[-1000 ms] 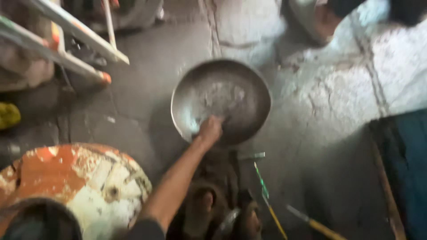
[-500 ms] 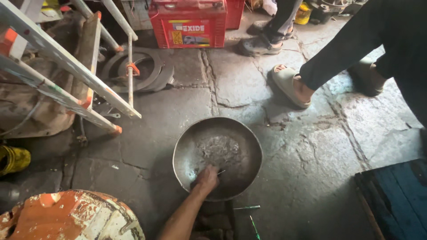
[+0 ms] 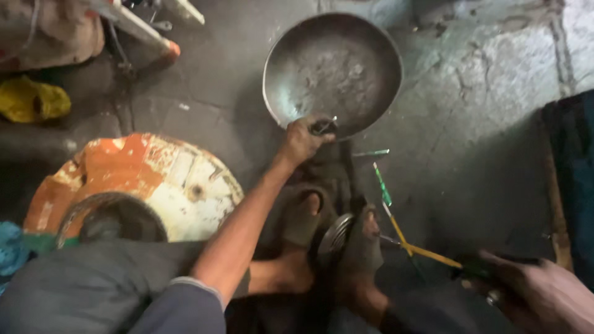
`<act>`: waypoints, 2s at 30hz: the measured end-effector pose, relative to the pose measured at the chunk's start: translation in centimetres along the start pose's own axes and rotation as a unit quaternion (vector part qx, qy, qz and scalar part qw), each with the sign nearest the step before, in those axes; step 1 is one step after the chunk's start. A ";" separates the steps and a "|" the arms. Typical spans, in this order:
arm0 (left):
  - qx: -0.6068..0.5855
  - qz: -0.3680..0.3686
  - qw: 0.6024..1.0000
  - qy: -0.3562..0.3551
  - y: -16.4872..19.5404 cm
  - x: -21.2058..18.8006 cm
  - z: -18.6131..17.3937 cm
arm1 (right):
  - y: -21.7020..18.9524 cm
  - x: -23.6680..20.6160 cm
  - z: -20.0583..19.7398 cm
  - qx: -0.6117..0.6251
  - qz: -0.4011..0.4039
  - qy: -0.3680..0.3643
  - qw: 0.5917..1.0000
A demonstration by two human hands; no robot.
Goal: The person sits on the floor and uses a wrench and screwdriver to adjust a circular metal component, likely a fan heater element. They repeatedly tighten and loosen parts while holding the object between their legs.
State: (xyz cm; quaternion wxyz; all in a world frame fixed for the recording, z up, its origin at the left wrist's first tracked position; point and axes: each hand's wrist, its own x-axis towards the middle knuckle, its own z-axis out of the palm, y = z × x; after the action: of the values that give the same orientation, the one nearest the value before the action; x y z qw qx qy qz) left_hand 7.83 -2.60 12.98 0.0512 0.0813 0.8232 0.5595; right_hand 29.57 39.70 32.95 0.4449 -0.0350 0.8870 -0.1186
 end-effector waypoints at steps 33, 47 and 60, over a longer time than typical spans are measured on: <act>-0.087 -0.101 0.989 -0.071 0.2 -20.1 1.7 | -17.5 -1.4 15.6 0.226 0.012 0.292 0.929; -0.031 -0.095 0.985 -0.142 1.6 -21.1 0.4 | -16.6 -0.4 17.1 0.340 -0.002 0.273 0.900; -0.076 -0.252 0.953 -0.149 1.8 -19.9 0.5 | -16.0 -0.1 16.6 0.275 0.028 0.240 0.931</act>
State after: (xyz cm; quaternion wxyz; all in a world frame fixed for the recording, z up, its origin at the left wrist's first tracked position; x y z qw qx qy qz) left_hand 27.57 -5.31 14.38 0.3181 -0.0504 0.7552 0.5709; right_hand 42.18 21.26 27.29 0.2137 0.1434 0.9007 -0.3499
